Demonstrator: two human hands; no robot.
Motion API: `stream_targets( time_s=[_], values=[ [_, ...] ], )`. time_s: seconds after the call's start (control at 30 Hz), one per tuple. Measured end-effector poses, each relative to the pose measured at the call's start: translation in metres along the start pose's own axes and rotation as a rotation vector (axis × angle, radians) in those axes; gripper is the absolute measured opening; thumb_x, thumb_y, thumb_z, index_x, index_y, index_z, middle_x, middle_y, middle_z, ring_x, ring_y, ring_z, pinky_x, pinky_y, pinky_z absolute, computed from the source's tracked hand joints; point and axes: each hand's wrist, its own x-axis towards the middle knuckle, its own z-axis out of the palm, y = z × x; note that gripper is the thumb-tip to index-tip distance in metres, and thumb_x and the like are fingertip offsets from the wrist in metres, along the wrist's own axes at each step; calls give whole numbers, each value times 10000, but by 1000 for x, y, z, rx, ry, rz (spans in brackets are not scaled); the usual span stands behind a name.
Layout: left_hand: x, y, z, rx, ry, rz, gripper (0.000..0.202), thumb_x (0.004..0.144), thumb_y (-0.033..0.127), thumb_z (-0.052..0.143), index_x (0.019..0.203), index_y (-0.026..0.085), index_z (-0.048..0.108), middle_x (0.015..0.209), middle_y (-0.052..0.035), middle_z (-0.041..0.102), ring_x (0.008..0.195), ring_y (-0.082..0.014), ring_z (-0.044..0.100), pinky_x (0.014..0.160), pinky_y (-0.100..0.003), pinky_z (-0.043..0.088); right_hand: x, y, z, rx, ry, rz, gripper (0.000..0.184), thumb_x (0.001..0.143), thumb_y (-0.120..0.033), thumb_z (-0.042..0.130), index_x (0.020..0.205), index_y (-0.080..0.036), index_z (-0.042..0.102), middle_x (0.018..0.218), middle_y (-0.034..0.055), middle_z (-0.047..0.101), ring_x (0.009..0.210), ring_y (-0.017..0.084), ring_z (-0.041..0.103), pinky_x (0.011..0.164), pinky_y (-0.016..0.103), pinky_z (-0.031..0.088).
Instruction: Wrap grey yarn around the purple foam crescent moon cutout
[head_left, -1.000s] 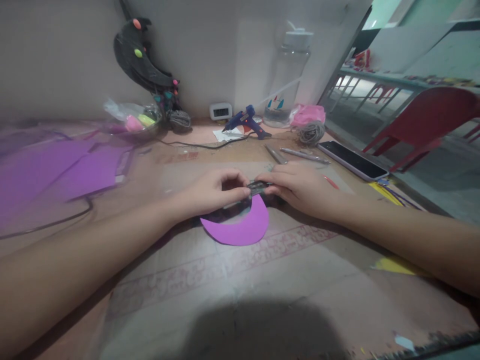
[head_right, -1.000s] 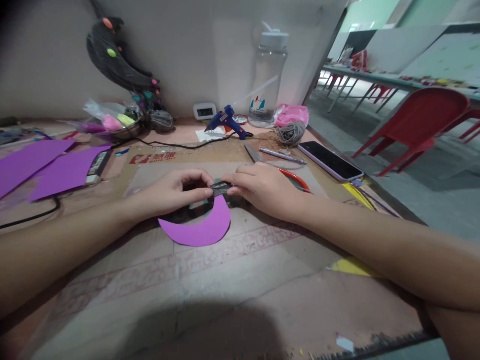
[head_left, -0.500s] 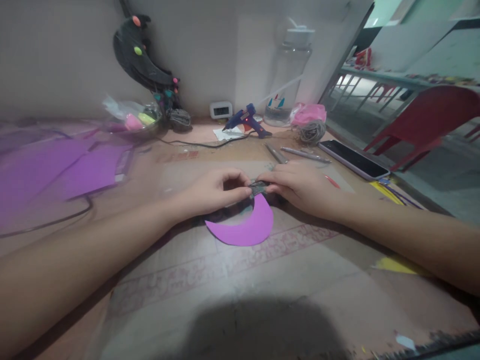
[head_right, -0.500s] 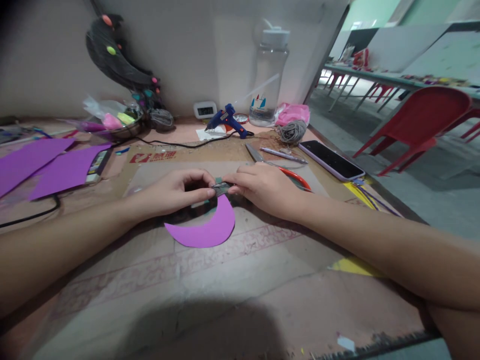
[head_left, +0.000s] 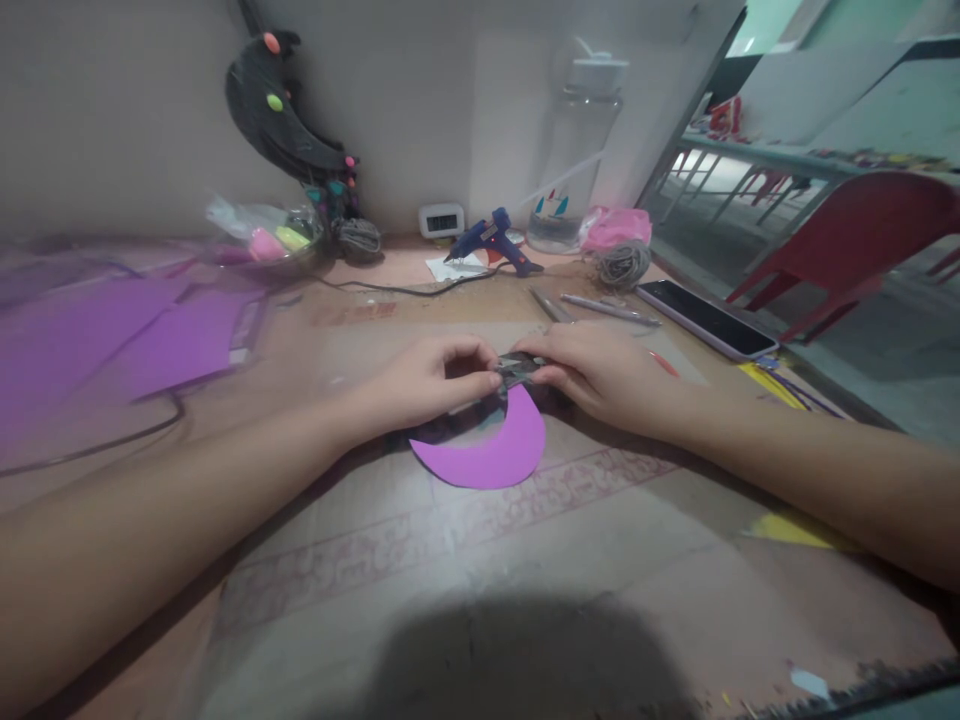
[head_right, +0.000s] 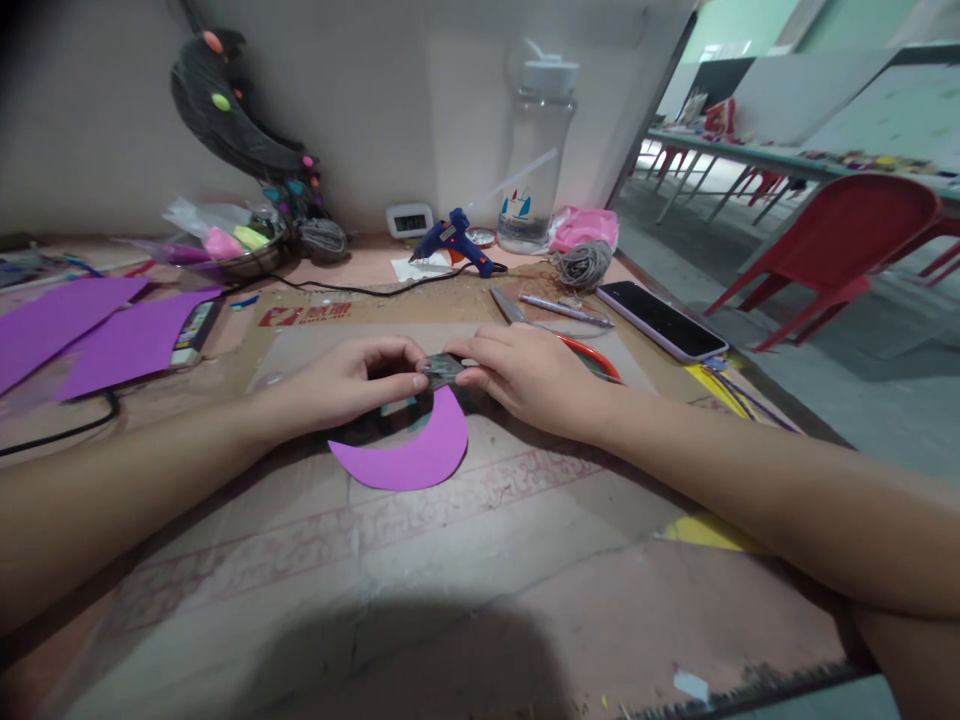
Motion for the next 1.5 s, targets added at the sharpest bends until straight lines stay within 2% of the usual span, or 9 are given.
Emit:
stream_targets(
  time_s=[0.27,0.43,0.53,1.03,1.3,1.5],
  values=[
    [-1,2,-1,13,-5,38,196,862,364,598,881,170,613,704,5,605,602,-110,566,555,-219,441,-1,2,3,-42,28,-50,324,1000,-385,449,1173,-192,643,928,67,702,832,191,592,709,288,355],
    [0,1,0,43,-3,64,274,841,436,634,889,167,636,770,-10,641,639,-112,577,587,-226,458,-1,1,2,-49,32,-64,316,990,-373,482,1184,-188,649,907,62,699,816,183,587,705,283,349],
    [0,0,0,69,2,84,298,835,462,640,854,164,640,747,-7,636,636,-113,574,593,-228,456,-1,0,2,-65,14,-53,319,990,-374,482,1197,-199,651,881,57,686,794,179,577,693,281,341],
    [-1,0,2,143,23,137,225,851,397,621,853,172,636,698,6,650,614,-110,575,606,-225,451,-1,0,3,-82,36,-96,353,1008,-383,429,1168,-183,671,797,56,650,741,176,546,666,281,331],
    [-1,0,3,35,8,80,261,836,426,644,870,168,628,734,-1,643,636,-114,582,582,-220,441,-1,1,1,-90,64,-120,367,1011,-401,413,1150,-181,673,787,56,651,729,175,544,663,287,334],
    [-1,2,2,35,-3,86,266,835,432,647,856,168,622,748,0,640,638,-108,570,596,-222,446,-1,1,3,-101,102,-147,403,1014,-425,391,1153,-168,669,766,58,636,711,177,540,646,293,332]
  ],
)
